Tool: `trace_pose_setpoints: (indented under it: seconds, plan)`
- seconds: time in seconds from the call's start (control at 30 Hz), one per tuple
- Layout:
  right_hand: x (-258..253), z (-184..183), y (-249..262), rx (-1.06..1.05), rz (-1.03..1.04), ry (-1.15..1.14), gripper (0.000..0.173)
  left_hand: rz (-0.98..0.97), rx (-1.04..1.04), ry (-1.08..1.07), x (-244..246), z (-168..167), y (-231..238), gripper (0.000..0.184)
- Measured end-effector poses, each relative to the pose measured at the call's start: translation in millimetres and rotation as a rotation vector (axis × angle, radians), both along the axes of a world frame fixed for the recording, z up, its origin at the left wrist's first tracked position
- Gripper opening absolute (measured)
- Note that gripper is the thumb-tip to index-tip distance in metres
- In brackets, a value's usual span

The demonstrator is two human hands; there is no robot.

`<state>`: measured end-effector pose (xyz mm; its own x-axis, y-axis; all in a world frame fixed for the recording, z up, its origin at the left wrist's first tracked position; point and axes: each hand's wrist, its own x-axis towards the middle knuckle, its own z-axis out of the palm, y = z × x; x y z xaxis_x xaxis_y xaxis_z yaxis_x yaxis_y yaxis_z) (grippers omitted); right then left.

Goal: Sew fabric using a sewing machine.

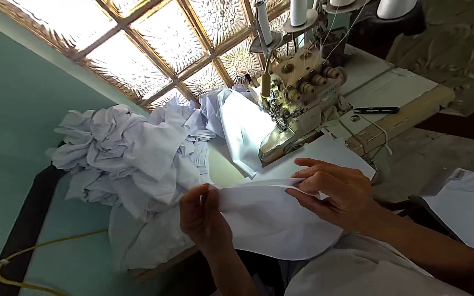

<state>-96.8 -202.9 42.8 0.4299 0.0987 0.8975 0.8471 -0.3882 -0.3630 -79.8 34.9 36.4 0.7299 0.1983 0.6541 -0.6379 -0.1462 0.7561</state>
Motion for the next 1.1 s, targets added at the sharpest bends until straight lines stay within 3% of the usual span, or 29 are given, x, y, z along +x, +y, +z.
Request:
trace_pose_setpoints:
  seconds: [0.17,0.37,0.43,0.5,0.6,0.7,0.9,1.1]
  plan:
    - [3.0,-8.9,6.8,0.003,-0.033,0.006,0.015,0.065,-0.117,-0.029,-4.7,-7.0,-5.3,0.022]
    - [-9.5,3.6,5.7,0.025,-0.033,-0.143,0.014,0.262,0.075,-0.356,4.4,45.4,-12.6,0.012]
    - [-7.4,-0.1,1.7,0.091,-0.075,-0.031,0.010,0.222,0.214,-0.351,36.0,49.5,-28.7,0.011]
    - [3.4,-17.3,-6.4,0.124,-0.192,0.202,0.008,0.141,0.352,-0.214,76.0,35.0,-57.6,0.015]
    - [22.7,-54.9,-26.3,0.110,-0.302,0.665,0.021,0.073,0.700,0.087,125.0,-13.8,-95.1,0.020]
    - [30.6,-77.6,-43.6,0.109,-0.299,0.967,0.024,0.039,0.857,0.161,145.0,-52.1,-110.5,0.012]
    - [28.6,-82.6,-56.2,0.154,-0.198,1.151,0.020,0.289,1.123,0.082,116.9,-52.0,-127.3,0.018]
    - [4.8,-81.3,-63.5,0.255,-0.168,1.163,0.018,0.209,0.952,0.114,102.2,-62.1,-135.7,0.020]
